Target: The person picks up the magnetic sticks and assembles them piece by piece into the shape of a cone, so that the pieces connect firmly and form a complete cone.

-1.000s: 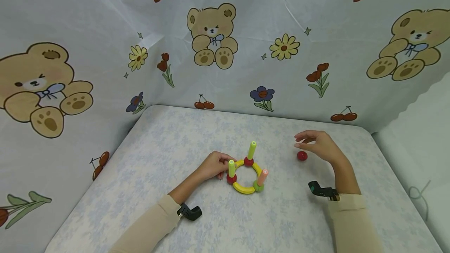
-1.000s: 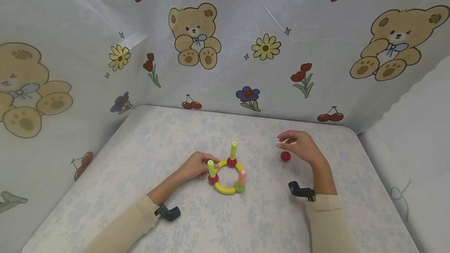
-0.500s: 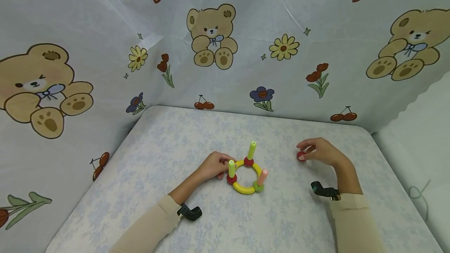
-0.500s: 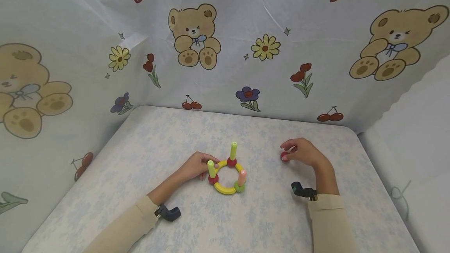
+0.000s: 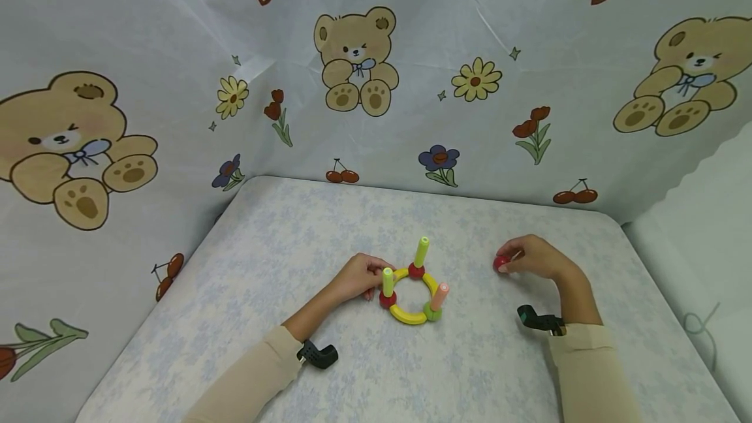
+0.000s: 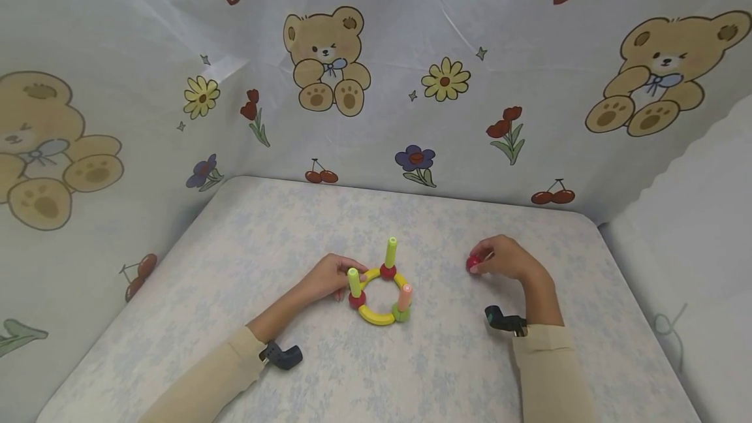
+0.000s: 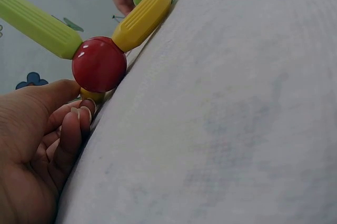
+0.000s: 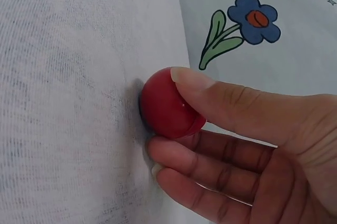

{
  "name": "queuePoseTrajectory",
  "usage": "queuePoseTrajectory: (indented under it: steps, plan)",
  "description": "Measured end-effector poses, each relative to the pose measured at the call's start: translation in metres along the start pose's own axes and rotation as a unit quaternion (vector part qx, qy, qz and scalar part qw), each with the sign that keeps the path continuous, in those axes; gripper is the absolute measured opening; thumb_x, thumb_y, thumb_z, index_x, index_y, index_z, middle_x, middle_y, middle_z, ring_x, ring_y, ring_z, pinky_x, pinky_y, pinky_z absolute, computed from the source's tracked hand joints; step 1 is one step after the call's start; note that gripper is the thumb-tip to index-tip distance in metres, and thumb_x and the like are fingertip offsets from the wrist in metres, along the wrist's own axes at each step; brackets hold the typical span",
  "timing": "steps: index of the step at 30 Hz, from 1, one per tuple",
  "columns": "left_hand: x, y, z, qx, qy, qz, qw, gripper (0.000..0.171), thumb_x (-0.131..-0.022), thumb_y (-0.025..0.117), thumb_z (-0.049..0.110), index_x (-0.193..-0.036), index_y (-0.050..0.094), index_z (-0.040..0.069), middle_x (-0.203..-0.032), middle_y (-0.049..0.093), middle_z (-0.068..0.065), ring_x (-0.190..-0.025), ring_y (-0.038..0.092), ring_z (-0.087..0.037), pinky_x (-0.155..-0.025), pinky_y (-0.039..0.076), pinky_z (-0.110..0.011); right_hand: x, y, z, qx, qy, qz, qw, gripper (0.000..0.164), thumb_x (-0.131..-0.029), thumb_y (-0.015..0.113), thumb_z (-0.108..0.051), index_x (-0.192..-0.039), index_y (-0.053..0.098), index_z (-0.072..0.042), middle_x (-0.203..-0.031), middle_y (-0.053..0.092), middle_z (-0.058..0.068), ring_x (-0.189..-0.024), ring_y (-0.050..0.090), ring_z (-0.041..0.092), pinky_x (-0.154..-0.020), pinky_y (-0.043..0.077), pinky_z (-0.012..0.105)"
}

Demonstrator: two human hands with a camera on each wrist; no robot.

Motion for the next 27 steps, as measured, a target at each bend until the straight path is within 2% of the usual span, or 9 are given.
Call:
queuePoseTrajectory:
  steps: [8,16,27]
  plan:
    - [0.0,0.0,0.002,-0.003,-0.002,0.001,1.0,0.02,-0.098,0.065,0.012,-0.113,0.078,0.013,-0.066,0.065,-0.005,-0.042,0.053,-0.015,-0.041,0.047,-0.026,-0.003,0.001,-0.011,0.004,-0.012,0.019,1.0,0.035,-0.09,0.079,-0.025,-0.116,0.072,-0.003,-0.104,0.07,0.006,-0.097,0.061,0.025,-0.082,0.052,0.04]
    - [0.002,0.0,0.002,-0.004,-0.008,0.005,1.0,0.019,-0.098,0.066,0.012,-0.112,0.078,0.014,-0.065,0.065,-0.005,-0.041,0.053,-0.015,-0.041,0.046,-0.026,-0.005,-0.001,-0.033,-0.031,-0.039,0.048,0.998,0.037,-0.09,0.079,-0.024,-0.121,0.071,-0.003,-0.106,0.072,0.008,-0.096,0.064,0.025,-0.08,0.052,0.036]
    - [0.001,0.001,0.0,-0.003,-0.008,0.007,0.9999,0.018,-0.098,0.067,0.014,-0.111,0.079,0.014,-0.065,0.065,-0.004,-0.041,0.053,-0.015,-0.04,0.046,-0.026,0.0,-0.002,-0.069,-0.059,-0.088,0.087,0.991,0.044,-0.089,0.08,-0.033,-0.122,0.071,-0.006,-0.109,0.072,0.009,-0.096,0.066,0.025,-0.075,0.056,0.033]
Point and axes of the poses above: each hand's wrist, its own x-axis away from the middle knuckle, its own y-axis out of the palm, z = x × y, the point moved 5 cm from there along -x, towards the middle knuckle
